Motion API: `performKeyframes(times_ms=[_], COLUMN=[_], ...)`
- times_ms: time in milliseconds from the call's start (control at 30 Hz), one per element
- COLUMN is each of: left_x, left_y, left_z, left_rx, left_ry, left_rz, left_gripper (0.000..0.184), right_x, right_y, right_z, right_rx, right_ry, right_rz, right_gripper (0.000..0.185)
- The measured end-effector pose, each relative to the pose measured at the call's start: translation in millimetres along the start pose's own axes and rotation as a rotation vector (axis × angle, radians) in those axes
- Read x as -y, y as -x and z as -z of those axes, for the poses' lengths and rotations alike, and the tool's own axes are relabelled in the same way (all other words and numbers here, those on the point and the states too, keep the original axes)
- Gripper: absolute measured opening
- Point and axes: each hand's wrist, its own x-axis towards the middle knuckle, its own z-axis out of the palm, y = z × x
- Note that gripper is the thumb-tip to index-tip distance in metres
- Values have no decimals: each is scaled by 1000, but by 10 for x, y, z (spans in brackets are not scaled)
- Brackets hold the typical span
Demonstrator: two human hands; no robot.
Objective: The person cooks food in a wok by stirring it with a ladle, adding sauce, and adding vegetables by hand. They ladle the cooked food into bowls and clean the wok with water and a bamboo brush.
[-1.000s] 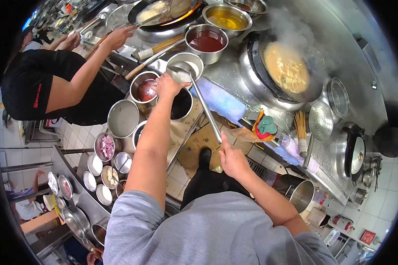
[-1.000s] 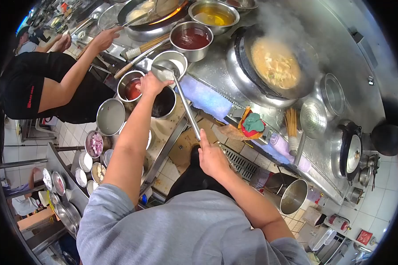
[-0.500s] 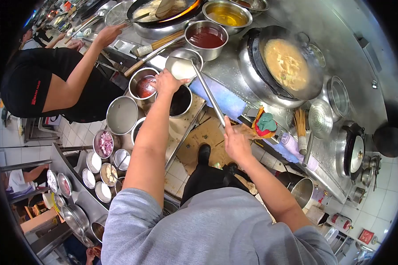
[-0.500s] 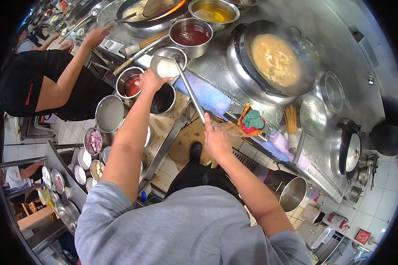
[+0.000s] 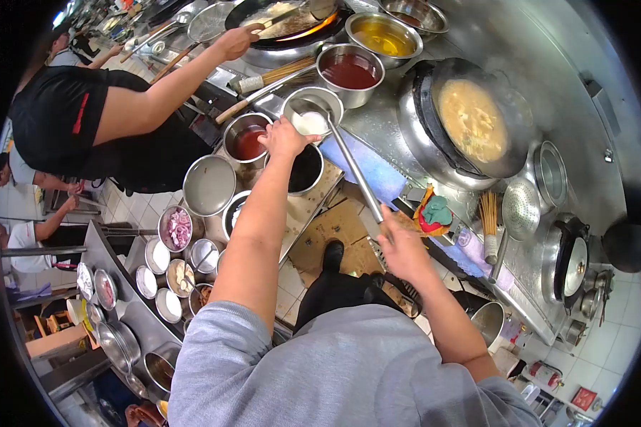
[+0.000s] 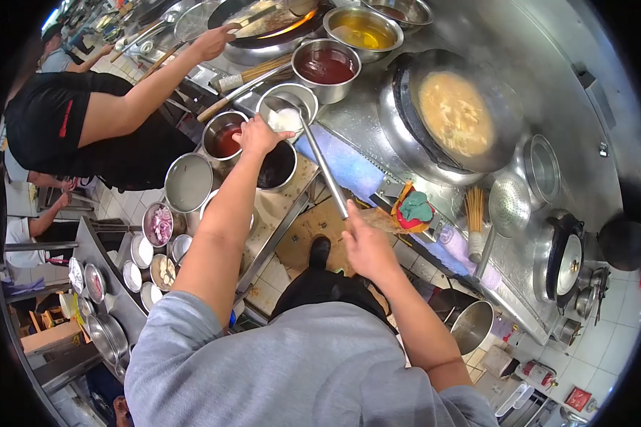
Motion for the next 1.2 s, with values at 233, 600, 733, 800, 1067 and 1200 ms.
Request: performKeyframes(times_ms=[233,600,733,800,1067,1200], left_x=[-23,-53,-19,-39,-12,6], left_y=[-52,-76,-86,-95,-143,-140], left_z=[-327,-336,-192,-209,-250,-276], left_rx=[-46,-28,23,24,20,-13], left_ry=[-120,140,106,87,157,149], left_rz=[85,145,140,132,129,138], left_gripper=[105,120,115,113,107,106], right_x=[-164,-555,-483,-384,-490,-477], right_y=[-310,-246,-238,-216,-316,-437], right_z=[-373,-439,-176,-234,-138,-359], right_rx=[-115,-113,-59,-117,-99,-103], right_ry=[50,54,-103,-55,-140,-99], right_rz=[40,182,212,208,288,196], right_gripper=[61,64,62,63,56,57])
